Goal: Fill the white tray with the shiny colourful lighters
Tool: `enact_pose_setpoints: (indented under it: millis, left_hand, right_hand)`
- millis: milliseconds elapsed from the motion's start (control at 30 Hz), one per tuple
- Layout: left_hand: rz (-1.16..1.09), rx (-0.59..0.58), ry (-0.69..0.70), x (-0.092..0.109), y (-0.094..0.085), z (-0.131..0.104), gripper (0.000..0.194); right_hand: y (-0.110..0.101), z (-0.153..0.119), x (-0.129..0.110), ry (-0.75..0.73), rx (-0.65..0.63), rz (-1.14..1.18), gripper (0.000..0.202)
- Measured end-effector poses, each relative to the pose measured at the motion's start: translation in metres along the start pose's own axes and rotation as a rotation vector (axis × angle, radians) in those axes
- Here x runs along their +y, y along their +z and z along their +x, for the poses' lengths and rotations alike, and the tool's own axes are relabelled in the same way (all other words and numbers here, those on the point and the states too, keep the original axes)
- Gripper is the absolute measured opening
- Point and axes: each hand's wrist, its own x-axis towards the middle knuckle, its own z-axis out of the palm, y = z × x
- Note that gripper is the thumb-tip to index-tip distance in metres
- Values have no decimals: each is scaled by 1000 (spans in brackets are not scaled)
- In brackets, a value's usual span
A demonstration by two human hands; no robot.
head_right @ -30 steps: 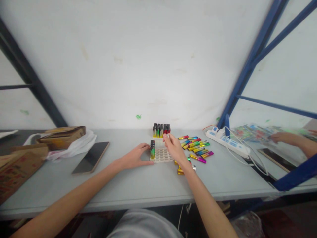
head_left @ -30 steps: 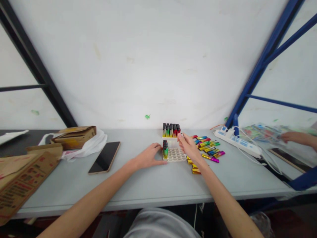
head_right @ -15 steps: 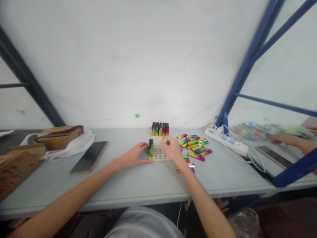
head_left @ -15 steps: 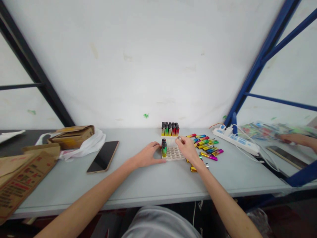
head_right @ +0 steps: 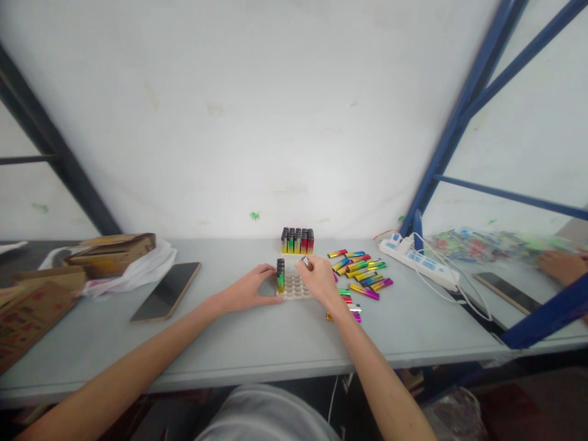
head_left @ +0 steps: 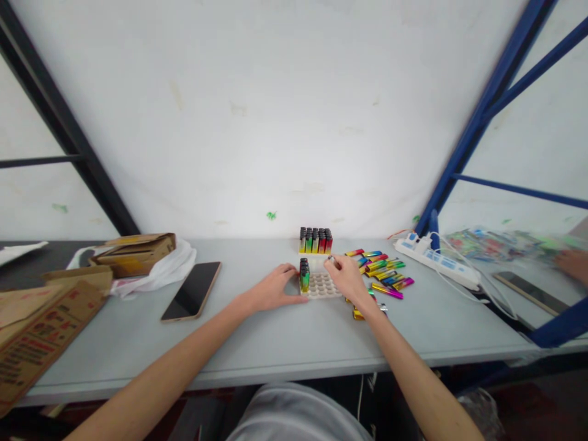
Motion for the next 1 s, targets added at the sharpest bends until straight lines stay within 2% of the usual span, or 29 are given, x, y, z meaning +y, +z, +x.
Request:
enact_pose_setpoints:
  millis: [167,300,500,600,733,900,1000]
  left_hand:
    - [-31,9,-4,1,0,0,63]
    - [-40,22,5,0,0,-1,65]
    - [-29,23,2,2,0,-2,66]
    - [-36,28,10,3,-1,-2,66]
    - [-35,12,9,2,0,-1,67]
    - [-32,16,14,2,0,-1,65]
    - [-33,13,21,3,0,-1,62]
  right_hand:
    - [-2,0,0,-41,-17,10,43]
    - [-8,0,-2,-75,-211,80,38]
    - [-20,-2,-8,-386,-378,-178,42]
    - [-23,-3,-13,-361,-462,-216,47]
    - [-24,-3,-15,-313,-506,-157,45]
    - [-19,-4,-13,-328,-577,-158,39]
    - [-13,-8,-13,-356,-572,-219,35]
